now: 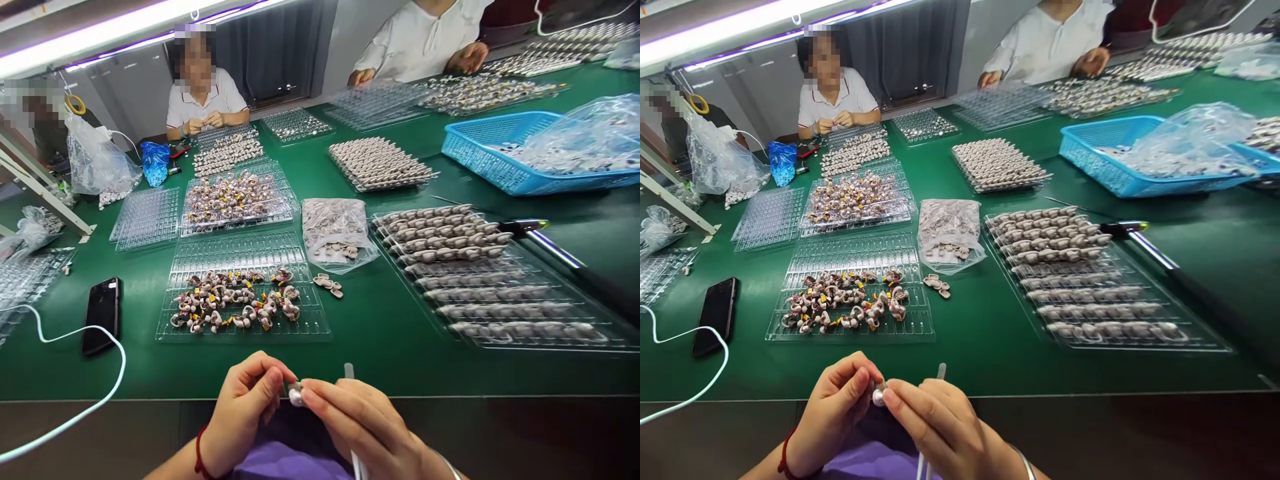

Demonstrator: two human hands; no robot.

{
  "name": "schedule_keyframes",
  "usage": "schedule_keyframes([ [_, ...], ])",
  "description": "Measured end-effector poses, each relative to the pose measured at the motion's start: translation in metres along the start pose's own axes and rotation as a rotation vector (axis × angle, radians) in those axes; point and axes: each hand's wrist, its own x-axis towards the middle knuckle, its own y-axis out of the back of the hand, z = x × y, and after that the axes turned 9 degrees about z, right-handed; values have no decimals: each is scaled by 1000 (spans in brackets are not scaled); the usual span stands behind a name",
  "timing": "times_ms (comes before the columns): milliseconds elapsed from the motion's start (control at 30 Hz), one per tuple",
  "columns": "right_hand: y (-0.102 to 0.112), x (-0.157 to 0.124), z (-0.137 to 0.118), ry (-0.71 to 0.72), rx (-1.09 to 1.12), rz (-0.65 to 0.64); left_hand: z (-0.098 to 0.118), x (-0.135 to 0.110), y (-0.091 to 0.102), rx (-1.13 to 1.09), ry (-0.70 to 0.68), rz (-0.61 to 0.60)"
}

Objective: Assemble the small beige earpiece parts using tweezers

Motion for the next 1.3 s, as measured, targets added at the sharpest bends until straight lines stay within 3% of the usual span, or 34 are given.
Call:
schedule_keyframes([
  [100, -4, -5, 1, -58, 30, 45, -1, -1, 5, 23, -55, -10],
  [267, -9, -2, -1, -123, 96, 100, 4, -3, 3, 58, -353, 3],
  [400, -12, -1, -4, -163, 114, 158, 5, -6, 1, 126, -511, 36],
  [767, -13, -6, -7, -164, 119, 166, 7, -7, -1, 315, -777, 71],
  [1100, -13, -2, -10, -216, 136, 168, 3, -8, 2, 357, -832, 76],
  [1200, -14, 3, -12, -318, 176, 231, 1, -6, 4, 296, -735, 112],
  [1300, -16, 12, -11, -499, 301, 280, 1, -2, 5, 138, -483, 143],
])
